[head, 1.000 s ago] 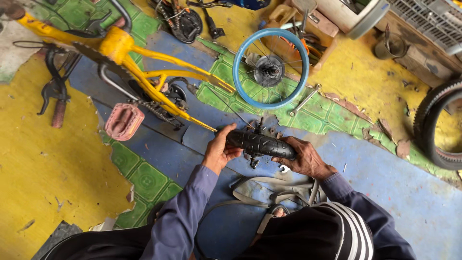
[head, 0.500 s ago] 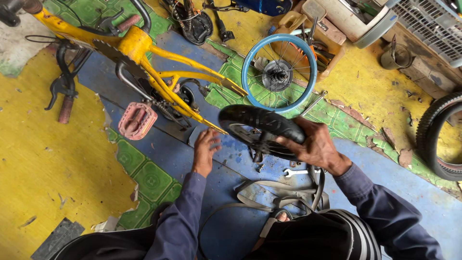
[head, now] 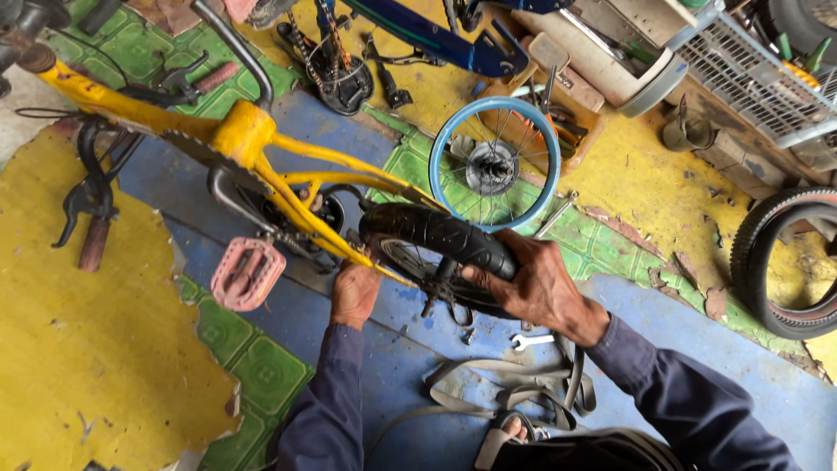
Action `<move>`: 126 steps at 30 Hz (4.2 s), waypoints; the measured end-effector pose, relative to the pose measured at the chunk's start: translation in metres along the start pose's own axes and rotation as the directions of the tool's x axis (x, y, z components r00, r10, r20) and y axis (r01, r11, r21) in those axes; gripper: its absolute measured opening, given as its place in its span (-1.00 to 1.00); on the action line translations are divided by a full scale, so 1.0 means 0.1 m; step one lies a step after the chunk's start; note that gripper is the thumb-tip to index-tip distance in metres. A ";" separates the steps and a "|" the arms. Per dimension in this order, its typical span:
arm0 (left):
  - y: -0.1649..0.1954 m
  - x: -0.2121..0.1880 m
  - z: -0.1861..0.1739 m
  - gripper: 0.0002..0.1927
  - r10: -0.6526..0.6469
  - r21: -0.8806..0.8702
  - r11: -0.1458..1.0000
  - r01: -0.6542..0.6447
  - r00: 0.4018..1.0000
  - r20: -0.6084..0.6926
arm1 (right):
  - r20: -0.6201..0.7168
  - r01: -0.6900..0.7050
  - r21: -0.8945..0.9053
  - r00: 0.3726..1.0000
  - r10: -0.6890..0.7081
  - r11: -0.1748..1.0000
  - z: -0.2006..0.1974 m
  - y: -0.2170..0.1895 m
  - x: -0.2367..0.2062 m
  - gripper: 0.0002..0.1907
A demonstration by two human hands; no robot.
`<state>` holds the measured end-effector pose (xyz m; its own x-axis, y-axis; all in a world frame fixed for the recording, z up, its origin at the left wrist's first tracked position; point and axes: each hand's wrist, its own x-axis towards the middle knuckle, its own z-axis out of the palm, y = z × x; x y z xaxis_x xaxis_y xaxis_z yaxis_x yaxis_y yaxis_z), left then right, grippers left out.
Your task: The person sits on the floor of a bicycle repair shop working on a small yellow children's bicycle. They loosen the rear wheel axle nuts, remove the rear wheel, reposition it in the frame dropouts, and tighten it with a wrench, then turn the pedals and wheel to check the chain and wheel movement before reaching into a tool tray.
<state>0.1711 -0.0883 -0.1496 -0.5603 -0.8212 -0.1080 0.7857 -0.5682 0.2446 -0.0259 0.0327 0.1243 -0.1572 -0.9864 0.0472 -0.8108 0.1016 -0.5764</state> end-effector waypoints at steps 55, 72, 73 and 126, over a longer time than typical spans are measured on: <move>-0.12 0.66 -0.05 -0.82 0.087 -0.194 0.979 -0.058 0.986 0.144 | 0.229 -0.009 -0.107 0.973 0.033 0.994 -0.25 -0.43 1.00 -0.57; -0.13 0.64 -0.11 -0.68 0.015 -0.480 0.877 -0.031 0.999 -0.037 | 0.211 0.005 -0.106 0.977 0.017 0.994 -0.24 -0.60 1.03 -0.54; -0.13 0.64 -0.10 -0.68 0.014 -0.446 0.893 -0.053 0.996 -0.091 | 0.222 -0.012 -0.113 0.974 0.037 0.994 -0.24 -0.60 1.02 -0.53; -0.11 0.64 -0.61 -0.49 0.056 -0.474 0.878 -0.063 0.998 -0.028 | 0.193 0.004 -0.304 0.979 0.058 0.953 0.25 -0.66 1.13 -0.51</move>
<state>0.1423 -0.1381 -0.2184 -0.5076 -0.8531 -0.1207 0.8496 -0.4723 -0.2347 0.0243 -0.0886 0.1471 -0.0918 -0.9852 -0.1447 -0.9443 0.1322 -0.3013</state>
